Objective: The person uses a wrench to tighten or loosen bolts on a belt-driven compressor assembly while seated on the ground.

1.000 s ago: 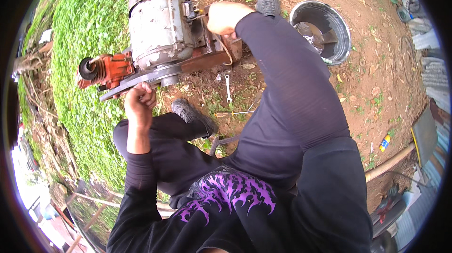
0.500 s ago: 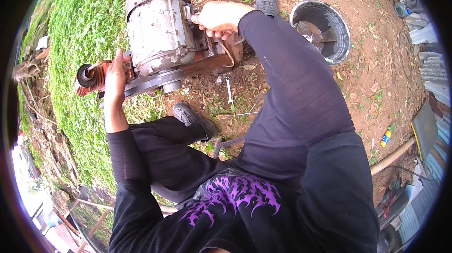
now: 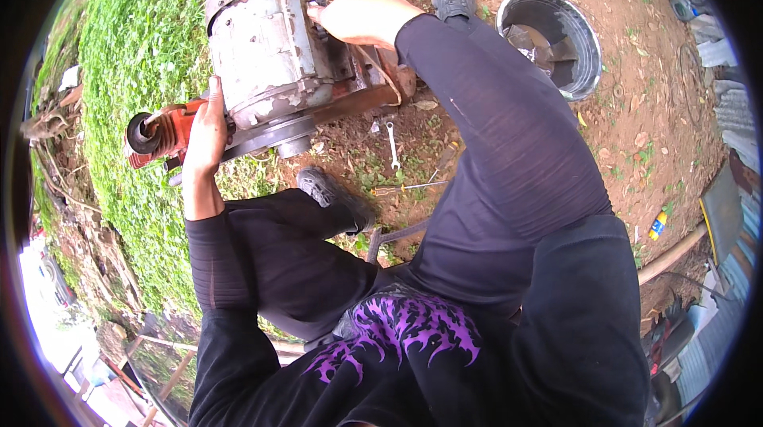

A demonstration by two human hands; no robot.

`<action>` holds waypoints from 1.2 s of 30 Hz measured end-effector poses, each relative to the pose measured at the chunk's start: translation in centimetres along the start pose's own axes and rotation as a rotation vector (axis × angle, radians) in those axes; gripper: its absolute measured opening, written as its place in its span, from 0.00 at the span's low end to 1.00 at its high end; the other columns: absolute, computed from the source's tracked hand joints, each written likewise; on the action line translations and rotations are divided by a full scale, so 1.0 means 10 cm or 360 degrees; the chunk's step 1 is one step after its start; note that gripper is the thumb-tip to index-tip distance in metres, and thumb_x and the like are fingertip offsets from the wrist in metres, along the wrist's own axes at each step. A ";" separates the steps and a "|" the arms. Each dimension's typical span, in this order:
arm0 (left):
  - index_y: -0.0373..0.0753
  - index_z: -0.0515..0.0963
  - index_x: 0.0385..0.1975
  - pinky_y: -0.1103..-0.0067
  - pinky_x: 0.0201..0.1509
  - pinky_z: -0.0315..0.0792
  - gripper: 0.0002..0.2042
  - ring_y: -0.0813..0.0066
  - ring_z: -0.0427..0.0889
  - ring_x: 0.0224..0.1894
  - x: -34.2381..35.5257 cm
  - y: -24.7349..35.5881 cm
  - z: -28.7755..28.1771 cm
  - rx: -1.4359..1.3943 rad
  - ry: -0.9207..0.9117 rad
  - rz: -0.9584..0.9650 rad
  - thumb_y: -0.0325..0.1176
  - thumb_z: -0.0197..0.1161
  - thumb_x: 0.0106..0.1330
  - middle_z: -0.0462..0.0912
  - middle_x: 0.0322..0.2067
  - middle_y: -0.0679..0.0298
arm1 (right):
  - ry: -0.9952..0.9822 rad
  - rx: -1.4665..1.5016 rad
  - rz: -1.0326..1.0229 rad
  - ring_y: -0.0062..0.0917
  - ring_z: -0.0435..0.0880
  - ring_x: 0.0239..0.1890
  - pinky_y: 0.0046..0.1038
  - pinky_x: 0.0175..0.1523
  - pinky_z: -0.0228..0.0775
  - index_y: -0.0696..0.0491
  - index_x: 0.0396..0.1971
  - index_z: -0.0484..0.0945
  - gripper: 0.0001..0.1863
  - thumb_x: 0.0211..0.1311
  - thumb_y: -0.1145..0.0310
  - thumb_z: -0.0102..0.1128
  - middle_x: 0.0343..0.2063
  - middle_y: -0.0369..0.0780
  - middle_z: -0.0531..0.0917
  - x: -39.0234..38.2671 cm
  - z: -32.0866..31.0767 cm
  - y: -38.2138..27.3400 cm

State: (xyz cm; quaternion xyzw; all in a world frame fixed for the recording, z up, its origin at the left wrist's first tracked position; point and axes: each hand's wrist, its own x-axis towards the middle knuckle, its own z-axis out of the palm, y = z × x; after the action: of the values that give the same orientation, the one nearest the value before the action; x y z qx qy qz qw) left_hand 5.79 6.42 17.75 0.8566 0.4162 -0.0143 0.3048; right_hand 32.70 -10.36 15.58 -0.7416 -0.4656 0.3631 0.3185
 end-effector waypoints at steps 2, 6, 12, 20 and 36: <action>0.27 0.77 0.36 0.77 0.26 0.62 0.35 0.78 0.65 0.20 -0.04 0.26 -0.04 -0.0139 -0.0061 -0.0196 0.58 0.36 0.75 0.68 0.18 0.63 | 0.0147 -0.0183 -0.0106 0.27 0.72 0.21 0.34 0.31 0.66 0.58 0.27 0.78 0.34 0.72 0.41 0.38 0.17 0.42 0.74 0.07 0.07 0.08; 0.31 0.67 0.62 0.77 0.31 0.65 0.30 0.76 0.68 0.26 0.02 -0.18 -0.04 0.0365 0.0035 0.0423 0.53 0.36 0.77 0.72 0.25 0.58 | 0.0157 -0.0179 -0.0082 0.37 0.79 0.29 0.38 0.43 0.69 0.61 0.33 0.78 0.34 0.74 0.43 0.33 0.25 0.48 0.81 0.05 0.08 0.05; 0.41 0.56 0.70 0.72 0.37 0.69 0.22 0.68 0.71 0.29 0.05 -0.25 -0.05 0.0637 -0.0008 0.0466 0.35 0.38 0.78 0.73 0.31 0.52 | -0.0038 0.0127 -0.0118 0.15 0.61 0.15 0.24 0.20 0.55 0.52 0.29 0.77 0.23 0.70 0.50 0.39 0.15 0.30 0.69 0.01 0.00 0.15; 0.35 0.55 0.70 0.71 0.59 0.64 0.25 0.58 0.70 0.53 0.05 0.20 -0.18 -0.0034 -0.0225 -0.0321 0.33 0.40 0.73 0.70 0.48 0.46 | 0.0311 -0.1145 -0.0036 0.29 0.85 0.27 0.30 0.32 0.75 0.53 0.19 0.84 0.07 0.50 0.69 0.60 0.24 0.39 0.85 0.20 -0.49 0.47; 0.30 0.50 0.69 0.71 0.71 0.54 0.27 0.63 0.61 0.66 0.08 -0.29 -0.08 -0.0158 -0.0144 0.0055 0.42 0.31 0.78 0.61 0.66 0.49 | 0.0071 -0.0045 -0.0151 0.41 0.84 0.38 0.36 0.43 0.76 0.60 0.33 0.78 0.10 0.49 0.76 0.54 0.32 0.51 0.83 0.70 -0.50 0.53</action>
State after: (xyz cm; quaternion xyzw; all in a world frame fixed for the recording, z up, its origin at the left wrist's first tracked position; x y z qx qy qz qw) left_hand 4.01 8.73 16.74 0.8460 0.3873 -0.0270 0.3654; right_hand 41.43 -6.47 12.28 -0.7310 -0.4982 0.3244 0.3350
